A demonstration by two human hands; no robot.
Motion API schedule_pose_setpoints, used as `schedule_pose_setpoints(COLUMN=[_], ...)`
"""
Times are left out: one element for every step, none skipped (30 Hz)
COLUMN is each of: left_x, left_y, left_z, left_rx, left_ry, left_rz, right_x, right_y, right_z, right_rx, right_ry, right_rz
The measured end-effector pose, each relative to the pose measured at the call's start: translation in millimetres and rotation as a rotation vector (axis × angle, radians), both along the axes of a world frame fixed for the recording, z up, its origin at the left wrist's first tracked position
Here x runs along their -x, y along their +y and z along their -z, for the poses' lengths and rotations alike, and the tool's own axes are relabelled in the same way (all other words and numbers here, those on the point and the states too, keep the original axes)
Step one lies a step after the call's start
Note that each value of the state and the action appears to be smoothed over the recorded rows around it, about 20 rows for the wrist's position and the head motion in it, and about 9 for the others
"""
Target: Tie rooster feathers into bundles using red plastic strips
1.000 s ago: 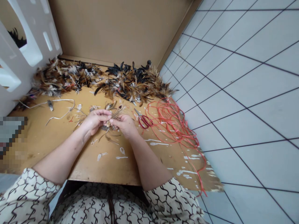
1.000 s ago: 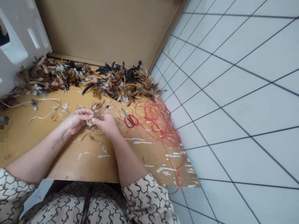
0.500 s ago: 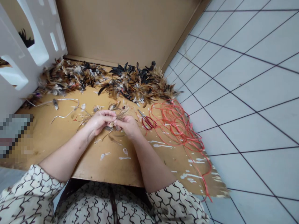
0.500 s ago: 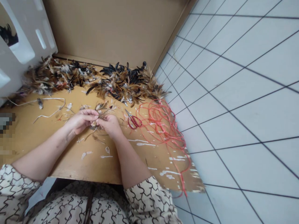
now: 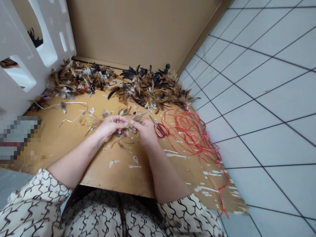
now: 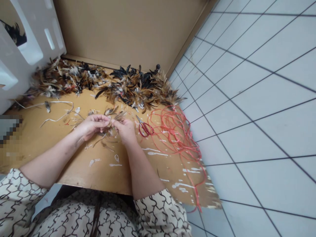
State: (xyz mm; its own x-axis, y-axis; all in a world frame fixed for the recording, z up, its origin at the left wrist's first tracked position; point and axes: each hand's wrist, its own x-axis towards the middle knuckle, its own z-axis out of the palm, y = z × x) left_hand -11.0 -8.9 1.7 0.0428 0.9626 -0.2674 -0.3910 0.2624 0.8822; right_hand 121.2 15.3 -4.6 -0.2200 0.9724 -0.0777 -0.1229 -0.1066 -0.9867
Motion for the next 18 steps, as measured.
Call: schedule_pose_setpoints(left_x=[-0.3,-0.6,-0.7,-0.7,-0.5,-0.4,-0.2,0.1,0.2,0.4,0.5,0.5,0.4,0.2,0.1,-0.2,-0.4,-0.5], left_y=[-0.1,-0.2,-0.3,-0.5,-0.6,-0.7,-0.9,-0.9,-1.0,-1.0,-1.0,-1.1,-1.1,-1.2,-1.3,-1.4,-1.6,-1.7], left_z=[0.0,0.0,-0.1,-0.3,-0.4,-0.6,-0.7,-0.9,-0.9,-1.0,-1.0,-1.0,-1.1,-1.2,-1.4,-1.8,-2.3,-2.9], left_rx=[-0.005,-0.012,-0.020,-0.028,-0.034,-0.038,-0.040,-0.040,-0.038,-0.037,-0.037,-0.038,-0.039,-0.039,-0.037,-0.032,-0.024,-0.015], left_ry=[0.014,0.026,0.037,0.047,0.058,0.069,0.078,0.085,0.089,0.091,0.093,0.094,0.096,0.099,0.101,0.102,0.103,0.102], left_rz=[0.006,0.015,0.025,0.035,0.043,0.048,0.051,0.053,0.053,0.051,0.049,0.048,0.045,0.043,0.038,0.032,0.021,0.008], right_x=[-0.5,-0.7,-0.8,-0.6,-0.4,-0.2,0.0,0.1,0.1,0.0,-0.1,-0.3,-0.4,-0.5,-0.5,-0.4,-0.4,-0.4], right_y=[1.0,1.8,2.3,2.5,2.5,2.4,2.3,2.1,2.0,2.0,2.1,2.3,2.5,2.8,3.0,3.2,3.2,3.2], right_z=[0.4,0.7,0.9,1.0,1.0,1.0,0.9,0.9,1.1,1.3,1.8,2.3,2.8,3.4,3.7,3.9,3.8,3.4], right_rx=[0.001,0.005,0.008,0.009,0.010,0.011,0.011,0.009,0.008,0.006,0.003,0.001,-0.001,-0.003,-0.006,-0.009,-0.012,-0.014], right_ry=[0.009,0.016,0.021,0.023,0.021,0.018,0.017,0.018,0.020,0.020,0.019,0.016,0.012,0.011,0.010,0.011,0.017,0.026], right_rz=[0.017,0.030,0.040,0.047,0.051,0.054,0.059,0.062,0.064,0.062,0.059,0.055,0.051,0.048,0.047,0.045,0.043,0.041])
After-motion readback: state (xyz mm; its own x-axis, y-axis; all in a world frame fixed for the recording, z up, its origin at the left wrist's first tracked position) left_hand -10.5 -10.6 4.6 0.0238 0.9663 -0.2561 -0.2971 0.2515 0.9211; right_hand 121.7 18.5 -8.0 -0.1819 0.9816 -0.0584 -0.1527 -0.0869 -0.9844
